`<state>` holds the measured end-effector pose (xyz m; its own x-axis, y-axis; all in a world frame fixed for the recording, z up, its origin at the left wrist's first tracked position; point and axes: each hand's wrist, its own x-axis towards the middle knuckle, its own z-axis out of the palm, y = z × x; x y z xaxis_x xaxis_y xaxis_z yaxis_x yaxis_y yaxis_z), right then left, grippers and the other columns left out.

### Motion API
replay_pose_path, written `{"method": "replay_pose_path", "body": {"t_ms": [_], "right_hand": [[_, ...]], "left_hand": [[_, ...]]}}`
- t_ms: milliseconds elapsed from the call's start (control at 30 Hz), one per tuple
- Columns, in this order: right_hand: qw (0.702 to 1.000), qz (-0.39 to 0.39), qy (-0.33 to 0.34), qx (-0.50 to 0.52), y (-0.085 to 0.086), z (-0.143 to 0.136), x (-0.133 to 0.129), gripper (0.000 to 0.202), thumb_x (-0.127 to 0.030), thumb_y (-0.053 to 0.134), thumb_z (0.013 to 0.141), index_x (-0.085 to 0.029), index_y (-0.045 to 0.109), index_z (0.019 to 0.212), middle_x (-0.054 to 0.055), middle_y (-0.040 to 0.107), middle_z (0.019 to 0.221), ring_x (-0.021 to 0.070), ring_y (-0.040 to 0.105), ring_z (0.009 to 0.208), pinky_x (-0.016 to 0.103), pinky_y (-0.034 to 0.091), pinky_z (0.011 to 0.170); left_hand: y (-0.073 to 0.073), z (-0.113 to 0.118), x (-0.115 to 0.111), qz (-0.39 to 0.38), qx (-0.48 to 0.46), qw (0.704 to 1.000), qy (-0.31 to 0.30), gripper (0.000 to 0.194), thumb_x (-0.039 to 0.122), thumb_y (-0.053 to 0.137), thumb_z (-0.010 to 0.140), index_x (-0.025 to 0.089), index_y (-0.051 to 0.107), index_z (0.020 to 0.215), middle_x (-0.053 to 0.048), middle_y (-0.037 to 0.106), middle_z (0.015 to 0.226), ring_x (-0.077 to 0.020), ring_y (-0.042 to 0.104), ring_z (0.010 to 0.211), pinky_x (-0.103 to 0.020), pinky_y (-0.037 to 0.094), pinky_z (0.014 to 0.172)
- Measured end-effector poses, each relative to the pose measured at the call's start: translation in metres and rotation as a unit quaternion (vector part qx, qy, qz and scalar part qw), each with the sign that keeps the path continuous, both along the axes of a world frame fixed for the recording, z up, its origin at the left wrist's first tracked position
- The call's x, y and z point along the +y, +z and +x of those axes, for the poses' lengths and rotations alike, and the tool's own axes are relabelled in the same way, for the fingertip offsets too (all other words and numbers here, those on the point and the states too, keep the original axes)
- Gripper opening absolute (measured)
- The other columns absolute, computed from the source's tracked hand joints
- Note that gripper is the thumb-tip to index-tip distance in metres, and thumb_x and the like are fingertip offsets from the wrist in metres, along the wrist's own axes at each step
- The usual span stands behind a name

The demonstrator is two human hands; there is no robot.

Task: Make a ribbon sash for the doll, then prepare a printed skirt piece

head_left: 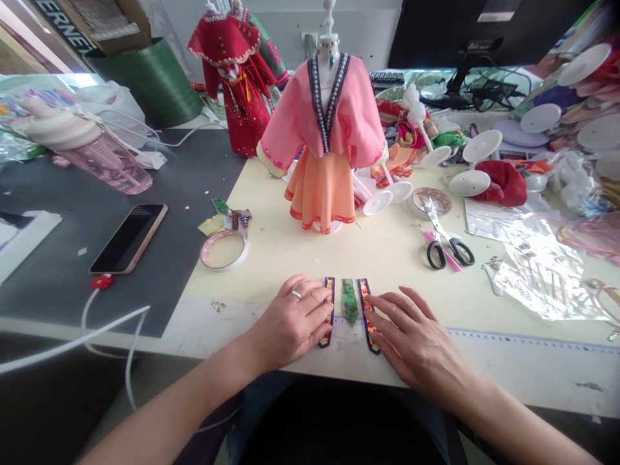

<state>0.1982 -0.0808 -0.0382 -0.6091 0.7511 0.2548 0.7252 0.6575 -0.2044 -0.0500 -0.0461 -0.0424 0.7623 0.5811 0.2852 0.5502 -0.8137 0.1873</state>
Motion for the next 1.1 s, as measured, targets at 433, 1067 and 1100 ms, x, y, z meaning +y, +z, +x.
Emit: {"method": "replay_pose_path", "body": {"t_ms": [433, 1067, 1100], "right_hand": [[1.0, 0.007, 0.001, 0.0, -0.0018, 0.0007, 0.0016, 0.023, -0.016, 0.05, 0.088, -0.016, 0.06, 0.109, 0.009, 0.06, 0.12, 0.0225, 0.051, 0.109, 0.047, 0.034, 0.103], [1.0, 0.009, -0.004, -0.001, -0.0025, 0.0006, 0.0006, 0.026, -0.016, 0.05, 0.088, -0.017, 0.059, 0.112, 0.01, 0.058, 0.122, 0.023, 0.051, 0.11, 0.05, 0.034, 0.103], [1.0, 0.01, -0.004, -0.003, -0.0025, 0.0009, 0.0007, 0.027, -0.016, 0.05, 0.088, -0.018, 0.058, 0.113, 0.011, 0.058, 0.123, 0.0231, 0.051, 0.11, 0.05, 0.034, 0.103]], "left_hand": [[-0.0004, 0.0009, 0.0005, -0.003, 0.004, 1.0, 0.0, 0.026, 0.025, 0.049, 0.09, 0.012, 0.06, 0.109, -0.01, 0.061, 0.12, -0.0259, 0.049, 0.115, -0.048, 0.031, 0.106], [0.0004, 0.003, 0.0008, -0.011, 0.005, 1.0, 0.003, 0.027, 0.027, 0.048, 0.09, 0.009, 0.06, 0.107, -0.013, 0.06, 0.119, -0.0257, 0.049, 0.114, -0.047, 0.032, 0.106], [0.0004, 0.0029, 0.0008, -0.012, 0.004, 1.0, 0.004, 0.028, 0.027, 0.048, 0.09, 0.009, 0.06, 0.107, -0.013, 0.06, 0.12, -0.0257, 0.049, 0.114, -0.047, 0.032, 0.106]]}}
